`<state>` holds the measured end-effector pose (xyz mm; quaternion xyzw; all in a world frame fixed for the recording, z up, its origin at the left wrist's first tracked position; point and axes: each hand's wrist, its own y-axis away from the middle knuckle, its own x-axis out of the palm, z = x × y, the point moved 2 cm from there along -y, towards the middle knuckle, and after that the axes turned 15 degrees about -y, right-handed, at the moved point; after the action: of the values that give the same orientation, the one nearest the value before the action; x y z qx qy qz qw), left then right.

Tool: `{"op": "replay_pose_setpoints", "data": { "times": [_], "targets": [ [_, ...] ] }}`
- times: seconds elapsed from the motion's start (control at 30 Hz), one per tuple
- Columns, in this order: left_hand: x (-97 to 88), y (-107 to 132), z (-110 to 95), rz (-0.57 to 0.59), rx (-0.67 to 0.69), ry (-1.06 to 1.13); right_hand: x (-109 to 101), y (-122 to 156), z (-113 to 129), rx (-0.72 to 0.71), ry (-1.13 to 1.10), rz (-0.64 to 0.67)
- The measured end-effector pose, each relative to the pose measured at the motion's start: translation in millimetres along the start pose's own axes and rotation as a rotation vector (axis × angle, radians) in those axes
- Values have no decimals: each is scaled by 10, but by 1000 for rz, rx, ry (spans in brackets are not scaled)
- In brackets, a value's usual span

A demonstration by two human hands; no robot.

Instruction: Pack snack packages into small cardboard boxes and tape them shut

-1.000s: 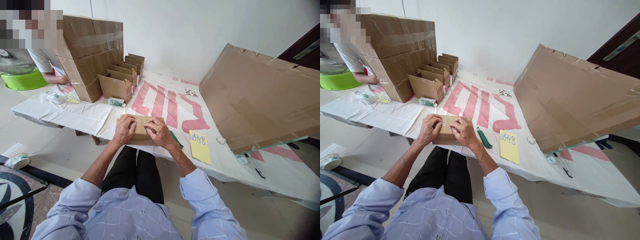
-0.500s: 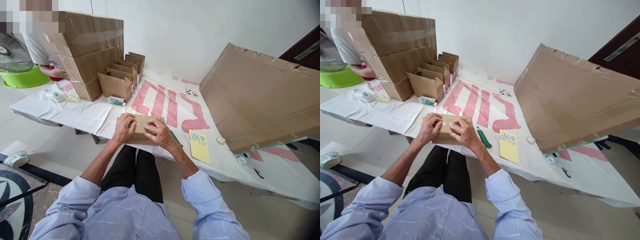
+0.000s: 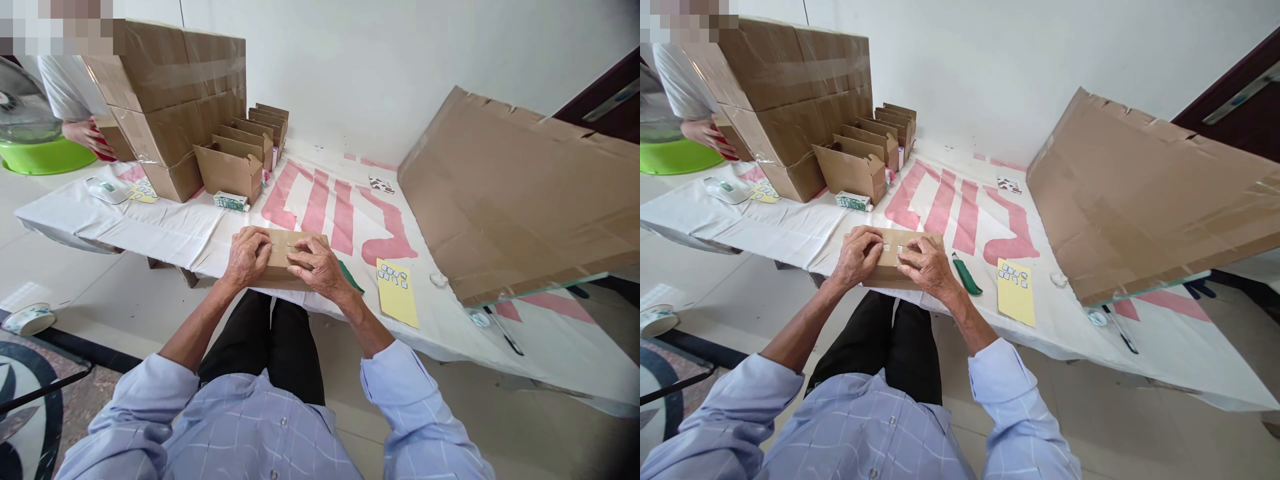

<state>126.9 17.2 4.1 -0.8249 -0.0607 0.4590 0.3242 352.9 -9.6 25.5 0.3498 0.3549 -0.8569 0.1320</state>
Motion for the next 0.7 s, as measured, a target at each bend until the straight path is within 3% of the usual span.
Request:
{"op": "replay_pose_setpoints", "data": {
  "times": [0.3, 0.7],
  "targets": [
    [-23, -5, 6, 22, 15, 24, 17, 21, 38, 28, 0, -26],
    [-149, 39, 75, 81, 74, 179, 92, 212, 160, 5, 171, -77]
  ]
}}
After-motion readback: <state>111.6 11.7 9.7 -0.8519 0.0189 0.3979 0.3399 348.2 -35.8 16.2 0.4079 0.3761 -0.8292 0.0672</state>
